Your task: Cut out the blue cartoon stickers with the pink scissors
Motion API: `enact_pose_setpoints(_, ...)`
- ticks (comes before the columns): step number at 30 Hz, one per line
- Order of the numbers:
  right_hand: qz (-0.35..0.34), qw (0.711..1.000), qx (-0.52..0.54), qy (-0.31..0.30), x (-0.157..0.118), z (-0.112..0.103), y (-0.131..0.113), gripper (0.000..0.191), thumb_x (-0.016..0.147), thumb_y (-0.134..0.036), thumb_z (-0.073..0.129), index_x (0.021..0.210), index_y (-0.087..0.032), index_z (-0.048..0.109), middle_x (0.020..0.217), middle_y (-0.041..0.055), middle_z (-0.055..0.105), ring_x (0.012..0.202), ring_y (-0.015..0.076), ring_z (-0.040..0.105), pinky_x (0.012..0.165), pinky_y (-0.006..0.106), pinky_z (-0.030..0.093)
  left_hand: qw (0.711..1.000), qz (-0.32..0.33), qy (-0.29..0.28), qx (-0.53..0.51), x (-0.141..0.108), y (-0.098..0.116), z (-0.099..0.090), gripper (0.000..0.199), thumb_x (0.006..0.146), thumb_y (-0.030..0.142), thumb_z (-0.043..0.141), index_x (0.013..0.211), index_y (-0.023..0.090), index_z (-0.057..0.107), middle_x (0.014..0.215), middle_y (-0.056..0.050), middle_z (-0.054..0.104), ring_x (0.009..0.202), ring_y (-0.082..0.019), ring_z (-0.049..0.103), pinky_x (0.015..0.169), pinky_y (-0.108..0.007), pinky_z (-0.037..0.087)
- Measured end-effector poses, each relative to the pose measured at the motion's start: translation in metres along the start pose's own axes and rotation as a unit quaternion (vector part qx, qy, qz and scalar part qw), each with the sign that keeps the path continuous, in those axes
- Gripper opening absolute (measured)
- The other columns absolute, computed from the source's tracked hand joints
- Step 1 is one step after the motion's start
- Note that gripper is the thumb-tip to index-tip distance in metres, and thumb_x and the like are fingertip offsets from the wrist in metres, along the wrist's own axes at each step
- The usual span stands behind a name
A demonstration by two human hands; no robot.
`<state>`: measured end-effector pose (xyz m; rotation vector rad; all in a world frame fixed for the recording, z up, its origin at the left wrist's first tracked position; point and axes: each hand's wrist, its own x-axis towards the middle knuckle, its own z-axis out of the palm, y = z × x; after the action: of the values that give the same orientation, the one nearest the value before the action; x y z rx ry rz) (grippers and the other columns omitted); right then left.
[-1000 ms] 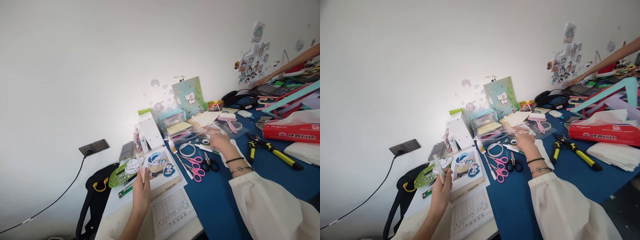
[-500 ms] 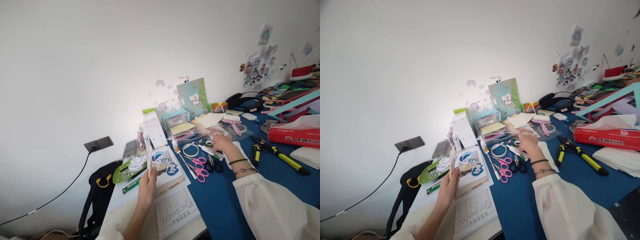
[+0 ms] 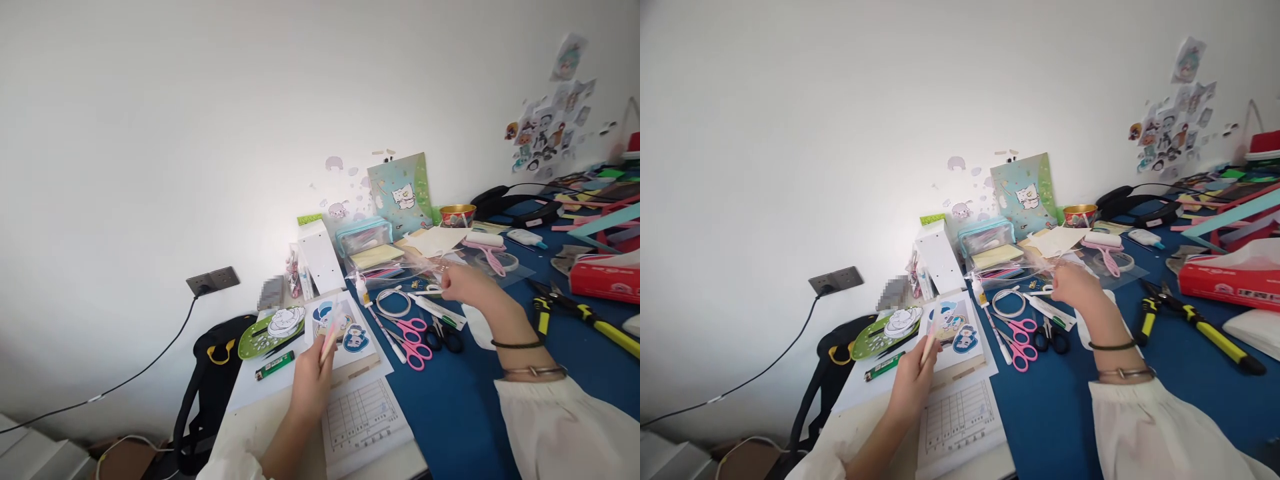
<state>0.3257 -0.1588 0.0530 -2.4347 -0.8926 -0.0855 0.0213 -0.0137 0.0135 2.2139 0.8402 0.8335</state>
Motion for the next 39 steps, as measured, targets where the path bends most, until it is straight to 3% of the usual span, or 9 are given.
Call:
enact_pose_setpoints(4, -0.058, 0.978, 0.189, 0.060, -0.011, -0.014, -0.016, 0.017, 0.088, -0.031, 0.060, 0.086, -0.014, 0.062, 0.080, 0.0003, 0.062, 0.069, 0.0146, 0.060, 0.066, 0.032, 0.051, 0.998, 0.047, 0.001, 0.037, 0.001, -0.002, 0.001, 0.021, 0.084, 0.027, 0.042, 0.070, 0.018, 0.053, 0.055, 0.002, 0.046, 0.051, -0.015, 0.040, 0.052, -0.025, 0.028)
enact_pose_setpoints(7, -0.103, 0.923, 0.354, 0.111, -0.020, -0.005, -0.043, 0.025, 0.095, -0.036, 0.046, 0.095, -0.014, 0.058, 0.082, 0.0007, 0.059, 0.069, 0.0139, 0.058, 0.064, 0.031, 0.050, 0.995, 0.089, -0.011, 0.040, 0.000, 0.002, 0.002, 0.022, 0.084, 0.021, 0.038, 0.086, 0.016, 0.059, 0.073, -0.005, 0.058, 0.067, -0.020, 0.052, 0.061, -0.028, 0.037)
enact_pose_setpoints(13, -0.220, 0.805, 0.548, -0.058, -0.056, 0.042, -0.103, 0.020, 0.091, -0.033, 0.055, 0.087, -0.014, 0.059, 0.062, -0.0057, 0.054, 0.050, 0.0093, 0.054, 0.051, 0.024, 0.048, 0.988, 0.149, -0.045, 0.020, -0.003, 0.008, 0.002, 0.039, 0.086, 0.019, 0.037, 0.121, 0.015, 0.055, 0.125, -0.015, 0.055, 0.116, -0.027, 0.049, 0.096, -0.038, 0.037)
enact_pose_setpoints(16, -0.249, 0.757, 0.589, -0.132, -0.069, 0.056, -0.116, 0.018, 0.091, -0.032, 0.056, 0.089, -0.014, 0.060, 0.067, -0.0039, 0.058, 0.054, 0.0099, 0.057, 0.053, 0.025, 0.050, 0.986, 0.143, -0.080, 0.015, -0.004, 0.006, 0.001, 0.041, 0.083, 0.017, 0.040, 0.121, 0.017, 0.056, 0.117, -0.013, 0.062, 0.108, -0.026, 0.056, 0.091, -0.037, 0.042)
enact_pose_setpoints(19, -0.243, 0.739, 0.603, -0.178, -0.063, 0.064, -0.114, 0.020, 0.092, -0.032, 0.055, 0.097, -0.013, 0.060, 0.074, -0.0017, 0.062, 0.054, 0.0096, 0.058, 0.051, 0.024, 0.050, 0.991, 0.105, -0.086, 0.010, -0.003, 0.002, 0.002, 0.037, 0.082, 0.017, 0.041, 0.115, 0.017, 0.058, 0.095, -0.010, 0.069, 0.084, -0.025, 0.063, 0.074, -0.033, 0.047)
enact_pose_setpoints(25, -0.140, 0.807, 0.560, -0.124, -0.018, 0.070, -0.087, 0.023, 0.093, -0.032, 0.052, 0.105, -0.013, 0.059, 0.091, 0.0036, 0.064, 0.068, 0.0135, 0.062, 0.059, 0.029, 0.054, 0.999, 0.039, -0.007, -0.034, 0.006, -0.010, 0.001, 0.025, 0.085, 0.032, 0.040, 0.091, 0.015, 0.058, 0.071, -0.007, 0.062, 0.064, -0.023, 0.056, 0.061, -0.031, 0.040)
enact_pose_setpoints(31, -0.094, 0.914, 0.388, -0.075, 0.017, 0.032, -0.067, 0.024, 0.092, -0.030, 0.054, 0.110, -0.014, 0.058, 0.102, 0.0058, 0.063, 0.080, 0.0174, 0.064, 0.067, 0.034, 0.055, 0.990, 0.003, 0.050, -0.134, 0.013, -0.016, -0.006, 0.031, 0.086, 0.044, 0.040, 0.079, 0.017, 0.054, 0.061, -0.002, 0.055, 0.061, -0.021, 0.051, 0.059, -0.028, 0.036)
enact_pose_setpoints(35, -0.109, 0.971, 0.197, -0.084, 0.055, 0.005, -0.080, 0.023, 0.092, -0.028, 0.056, 0.110, -0.014, 0.059, 0.104, 0.0064, 0.063, 0.083, 0.0182, 0.064, 0.071, 0.036, 0.055, 0.972, -0.026, 0.069, -0.222, 0.014, -0.017, -0.002, 0.038, 0.085, 0.052, 0.043, 0.071, 0.018, 0.051, 0.060, 0.002, 0.048, 0.058, -0.016, 0.045, 0.056, -0.026, 0.033)
enact_pose_setpoints(39, -0.132, 0.990, 0.012, -0.045, 0.096, 0.006, -0.110, 0.026, 0.091, -0.027, 0.056, 0.114, -0.015, 0.057, 0.115, 0.0081, 0.060, 0.095, 0.0220, 0.062, 0.079, 0.042, 0.052, 0.949, -0.058, 0.078, -0.301, 0.017, -0.020, 0.008, 0.041, 0.083, 0.055, 0.046, 0.064, 0.018, 0.044, 0.055, 0.005, 0.040, 0.051, -0.011, 0.038, 0.049, -0.024, 0.027)
